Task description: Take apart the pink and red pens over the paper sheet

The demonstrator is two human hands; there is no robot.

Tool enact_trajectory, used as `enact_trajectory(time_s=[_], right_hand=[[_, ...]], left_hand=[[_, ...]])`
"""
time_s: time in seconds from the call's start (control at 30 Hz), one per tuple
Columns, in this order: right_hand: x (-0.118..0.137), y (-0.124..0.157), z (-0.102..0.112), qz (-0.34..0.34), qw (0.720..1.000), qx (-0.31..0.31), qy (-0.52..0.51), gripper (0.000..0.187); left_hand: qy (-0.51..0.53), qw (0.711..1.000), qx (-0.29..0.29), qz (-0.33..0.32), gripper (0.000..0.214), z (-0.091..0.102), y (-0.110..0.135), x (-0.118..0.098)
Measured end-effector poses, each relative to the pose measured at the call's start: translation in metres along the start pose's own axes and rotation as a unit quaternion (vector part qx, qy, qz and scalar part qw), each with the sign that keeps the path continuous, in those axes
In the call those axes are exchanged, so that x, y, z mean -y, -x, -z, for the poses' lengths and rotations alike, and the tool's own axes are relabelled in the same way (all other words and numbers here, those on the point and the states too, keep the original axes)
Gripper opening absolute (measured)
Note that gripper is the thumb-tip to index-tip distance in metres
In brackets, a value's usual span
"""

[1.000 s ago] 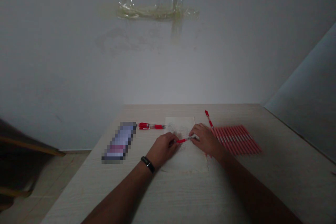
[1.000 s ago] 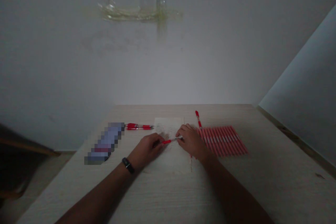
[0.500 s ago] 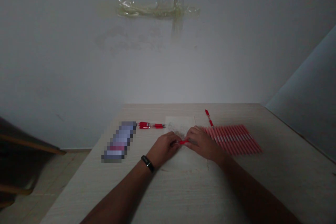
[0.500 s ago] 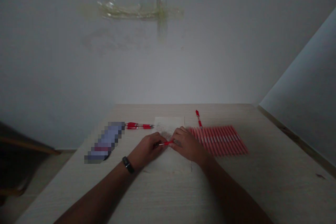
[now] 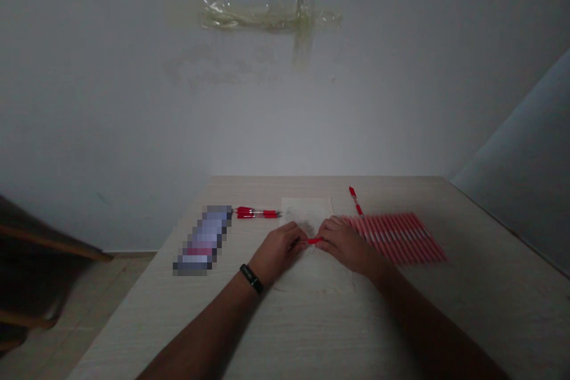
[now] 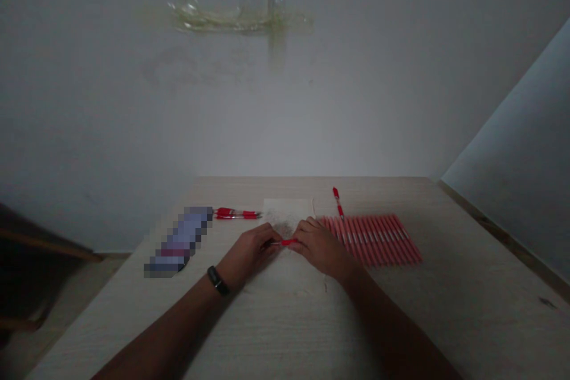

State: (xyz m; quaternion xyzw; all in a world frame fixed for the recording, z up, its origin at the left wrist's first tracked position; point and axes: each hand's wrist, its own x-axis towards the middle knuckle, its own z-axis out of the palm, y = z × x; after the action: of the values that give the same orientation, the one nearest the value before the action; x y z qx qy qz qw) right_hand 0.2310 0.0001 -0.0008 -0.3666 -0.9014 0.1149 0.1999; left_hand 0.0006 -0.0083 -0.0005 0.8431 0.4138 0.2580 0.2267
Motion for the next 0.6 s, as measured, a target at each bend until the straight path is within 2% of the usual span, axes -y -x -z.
enact_trajectory(time_s=[0.3,0.6], right_hand=[[0.0022,-0.0009,-0.0024,-0.001,0.987,0.004,0.158,0.017],[0.0031,0.0001,-0.0034,0.019,0.980,0.000,0.199,0.015]], left_hand=[[-0.013,1.000,-0.004,-0.009,0.017,-0.0005,0.0026,-0.0019],[0.007,1.000,-0.008,0.024,0.014,0.0013,0.0037,-0.0095]])
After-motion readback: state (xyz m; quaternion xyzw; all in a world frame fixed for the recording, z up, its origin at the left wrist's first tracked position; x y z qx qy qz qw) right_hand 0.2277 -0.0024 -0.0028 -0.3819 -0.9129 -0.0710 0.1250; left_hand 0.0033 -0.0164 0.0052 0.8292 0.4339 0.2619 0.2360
